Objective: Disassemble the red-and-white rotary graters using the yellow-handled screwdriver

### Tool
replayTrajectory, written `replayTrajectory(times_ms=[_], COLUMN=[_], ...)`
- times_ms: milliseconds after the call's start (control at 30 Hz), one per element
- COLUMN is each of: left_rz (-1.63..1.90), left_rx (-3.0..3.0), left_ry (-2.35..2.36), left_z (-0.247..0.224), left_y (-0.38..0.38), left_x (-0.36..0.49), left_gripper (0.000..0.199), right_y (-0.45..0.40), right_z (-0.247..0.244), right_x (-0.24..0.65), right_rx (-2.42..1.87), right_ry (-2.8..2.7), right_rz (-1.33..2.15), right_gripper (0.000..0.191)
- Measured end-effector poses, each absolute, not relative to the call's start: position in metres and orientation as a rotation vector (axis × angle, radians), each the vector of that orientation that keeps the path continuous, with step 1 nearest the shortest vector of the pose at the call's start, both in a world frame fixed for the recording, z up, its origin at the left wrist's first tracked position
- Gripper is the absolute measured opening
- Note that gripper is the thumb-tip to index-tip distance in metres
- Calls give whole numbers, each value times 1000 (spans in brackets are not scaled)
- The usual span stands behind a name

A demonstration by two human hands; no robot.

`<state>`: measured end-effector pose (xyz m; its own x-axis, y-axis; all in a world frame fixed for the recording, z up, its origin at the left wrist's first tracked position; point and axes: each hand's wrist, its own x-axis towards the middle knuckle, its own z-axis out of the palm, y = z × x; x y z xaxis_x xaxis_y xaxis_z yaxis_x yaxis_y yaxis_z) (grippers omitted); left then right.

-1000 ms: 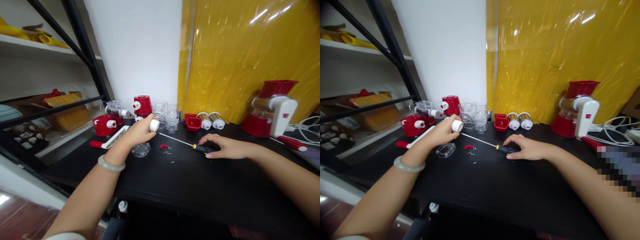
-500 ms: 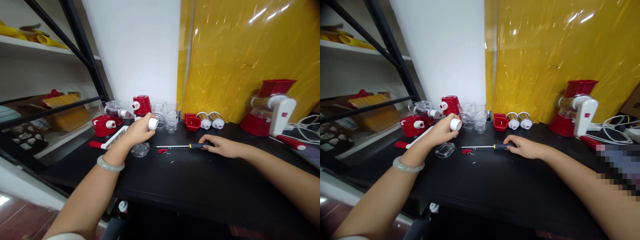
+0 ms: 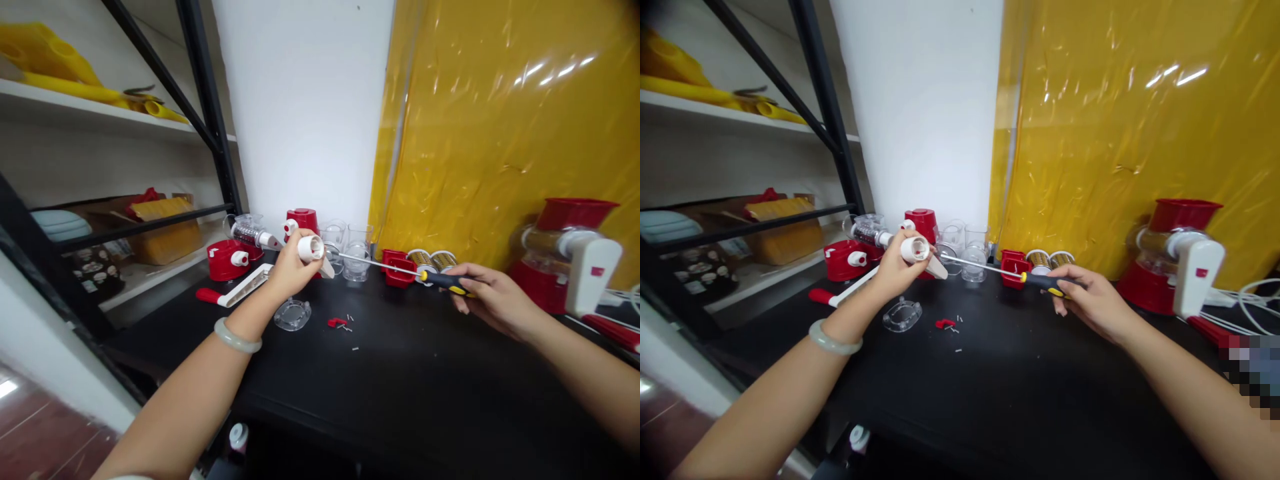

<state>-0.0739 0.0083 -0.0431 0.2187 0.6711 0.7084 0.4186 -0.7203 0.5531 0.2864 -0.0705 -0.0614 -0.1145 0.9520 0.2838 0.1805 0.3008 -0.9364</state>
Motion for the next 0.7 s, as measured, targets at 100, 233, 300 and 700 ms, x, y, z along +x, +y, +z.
replayTrajectory(times_ms=[100, 233, 300, 700], left_rz=[1447, 1498, 1530, 1497], left_rx=[2247, 2243, 2229, 2261], left_ry=[981, 970, 968, 977], left_z=[-46, -48, -48, -48], left_y=[7, 8, 9, 8], left_x=[-73, -73, -72, -73], left_gripper=[36, 38, 37, 36], right_y=[-77, -81, -80, -78], right_z=[-55, -55, -57, -62], right_x=[287, 286, 286, 288], right_rx=[-1062, -1042, -1044, -1078], right_ry=[-1627, -1681, -1690, -1693], right_rz=[804, 666, 653, 665], right_gripper=[29, 31, 31, 30])
